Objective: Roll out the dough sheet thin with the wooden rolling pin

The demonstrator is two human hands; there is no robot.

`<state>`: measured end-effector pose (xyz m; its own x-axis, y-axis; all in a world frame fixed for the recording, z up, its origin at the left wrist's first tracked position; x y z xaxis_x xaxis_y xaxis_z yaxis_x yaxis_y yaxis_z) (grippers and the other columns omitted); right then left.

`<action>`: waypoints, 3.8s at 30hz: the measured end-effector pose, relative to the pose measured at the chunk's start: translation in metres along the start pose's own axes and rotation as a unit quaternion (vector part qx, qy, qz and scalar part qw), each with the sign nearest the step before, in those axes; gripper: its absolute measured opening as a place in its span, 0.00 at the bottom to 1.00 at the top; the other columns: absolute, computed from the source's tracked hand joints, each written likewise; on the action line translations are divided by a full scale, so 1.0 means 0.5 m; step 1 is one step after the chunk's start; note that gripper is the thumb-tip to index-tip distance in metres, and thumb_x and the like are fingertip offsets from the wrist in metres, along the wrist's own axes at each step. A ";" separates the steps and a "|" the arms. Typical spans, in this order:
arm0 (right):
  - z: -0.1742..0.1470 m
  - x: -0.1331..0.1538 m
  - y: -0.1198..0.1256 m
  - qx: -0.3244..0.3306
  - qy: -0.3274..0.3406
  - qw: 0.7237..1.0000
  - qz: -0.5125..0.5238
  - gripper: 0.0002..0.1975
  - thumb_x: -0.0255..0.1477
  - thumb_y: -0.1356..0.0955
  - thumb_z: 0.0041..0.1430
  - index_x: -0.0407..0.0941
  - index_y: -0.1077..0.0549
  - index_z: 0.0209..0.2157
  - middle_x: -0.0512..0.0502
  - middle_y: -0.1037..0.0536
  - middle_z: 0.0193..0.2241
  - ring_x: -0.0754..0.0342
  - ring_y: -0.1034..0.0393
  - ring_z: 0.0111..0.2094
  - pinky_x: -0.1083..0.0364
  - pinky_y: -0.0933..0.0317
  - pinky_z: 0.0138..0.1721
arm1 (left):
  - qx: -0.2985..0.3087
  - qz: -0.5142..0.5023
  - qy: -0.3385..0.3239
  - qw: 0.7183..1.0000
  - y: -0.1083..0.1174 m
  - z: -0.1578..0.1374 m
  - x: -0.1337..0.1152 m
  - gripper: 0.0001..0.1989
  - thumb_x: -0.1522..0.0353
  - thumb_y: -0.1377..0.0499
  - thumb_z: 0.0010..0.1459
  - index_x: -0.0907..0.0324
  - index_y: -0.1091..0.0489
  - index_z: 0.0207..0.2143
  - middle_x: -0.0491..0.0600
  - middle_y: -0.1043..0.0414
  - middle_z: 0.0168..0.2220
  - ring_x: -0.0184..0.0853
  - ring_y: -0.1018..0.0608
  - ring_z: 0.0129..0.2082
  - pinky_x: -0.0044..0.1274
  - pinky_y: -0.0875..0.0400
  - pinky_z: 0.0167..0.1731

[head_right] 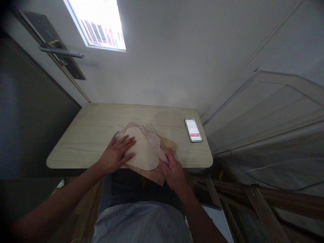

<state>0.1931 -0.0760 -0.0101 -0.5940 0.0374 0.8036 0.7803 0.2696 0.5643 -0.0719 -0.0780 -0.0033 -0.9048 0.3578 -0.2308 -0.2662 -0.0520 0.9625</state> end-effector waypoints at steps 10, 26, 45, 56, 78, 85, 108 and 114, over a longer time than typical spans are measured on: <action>0.059 0.052 0.017 0.019 0.124 0.990 -0.066 0.18 0.31 0.33 0.59 0.46 0.23 0.50 0.43 0.20 0.45 0.46 0.26 0.46 0.48 0.35 0.48 | -0.198 -0.128 0.157 0.959 0.071 -0.016 0.075 0.22 0.56 0.51 0.69 0.55 0.31 0.57 0.53 0.29 0.59 0.40 0.29 0.61 0.39 0.38 0.63; 0.037 0.036 -0.012 -0.166 0.204 0.951 -0.159 0.16 0.42 0.32 0.64 0.45 0.26 0.45 0.40 0.25 0.41 0.44 0.32 0.47 0.44 0.38 0.50 | -0.097 0.038 0.140 0.985 0.025 0.082 0.018 0.23 0.57 0.55 0.70 0.53 0.36 0.62 0.54 0.37 0.66 0.49 0.39 0.67 0.50 0.52 0.65; 0.023 0.013 -0.017 -0.251 0.180 0.946 -0.097 0.13 0.34 0.36 0.68 0.47 0.22 0.44 0.41 0.25 0.42 0.47 0.31 0.47 0.45 0.37 0.51 | -0.005 0.033 0.075 0.997 -0.005 0.231 0.035 0.29 0.50 0.57 0.69 0.49 0.42 0.67 0.54 0.41 0.68 0.49 0.40 0.67 0.52 0.52 0.64; 0.021 0.015 -0.013 -0.241 0.173 0.949 -0.107 0.15 0.35 0.38 0.69 0.46 0.21 0.43 0.41 0.25 0.41 0.46 0.31 0.47 0.45 0.37 0.51 | -0.086 -0.017 0.089 0.992 0.010 0.303 0.031 0.25 0.54 0.55 0.69 0.58 0.32 0.58 0.57 0.31 0.59 0.46 0.31 0.59 0.39 0.41 0.60; -0.053 0.043 -0.050 -0.214 0.231 0.943 -0.103 0.15 0.30 0.37 0.68 0.48 0.25 0.52 0.42 0.26 0.51 0.44 0.35 0.55 0.41 0.42 0.57 | -0.105 -0.058 0.067 0.990 0.000 0.266 0.019 0.28 0.52 0.58 0.70 0.56 0.35 0.61 0.55 0.33 0.62 0.45 0.34 0.62 0.39 0.44 0.63; -0.059 0.031 -0.045 -0.236 0.245 0.940 -0.033 0.15 0.26 0.38 0.67 0.47 0.26 0.50 0.43 0.26 0.50 0.46 0.33 0.54 0.41 0.41 0.57 | -0.065 -0.041 0.031 0.997 -0.015 0.334 -0.036 0.26 0.50 0.54 0.69 0.53 0.34 0.60 0.54 0.33 0.62 0.46 0.34 0.63 0.43 0.48 0.63; -0.053 0.027 -0.046 -0.236 0.251 0.938 -0.034 0.10 0.30 0.34 0.63 0.47 0.28 0.46 0.43 0.24 0.47 0.46 0.31 0.51 0.42 0.40 0.55 | -0.169 -0.107 0.136 0.970 -0.012 0.302 0.038 0.21 0.57 0.52 0.69 0.59 0.25 0.45 0.56 0.23 0.45 0.43 0.25 0.46 0.35 0.35 0.51; -0.054 0.023 -0.047 -0.226 0.257 0.939 -0.031 0.13 0.36 0.33 0.63 0.48 0.29 0.48 0.43 0.24 0.48 0.45 0.31 0.53 0.42 0.41 0.56 | -0.180 -0.092 0.125 0.971 -0.011 0.332 -0.002 0.19 0.58 0.51 0.69 0.59 0.26 0.46 0.56 0.24 0.47 0.44 0.26 0.49 0.35 0.36 0.53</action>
<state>0.1732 -0.1080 -0.0093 -0.5591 -0.4657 0.6860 0.8195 -0.1844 0.5427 -0.0144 0.0769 0.0150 -0.8716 0.1576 -0.4642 -0.4890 -0.3482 0.7998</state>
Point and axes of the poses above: each hand's wrist, its own z-axis towards the middle knuckle, its own y-axis out of the back of the hand, x = y × z, the point moved 7 cm from there along z, towards the middle knuckle
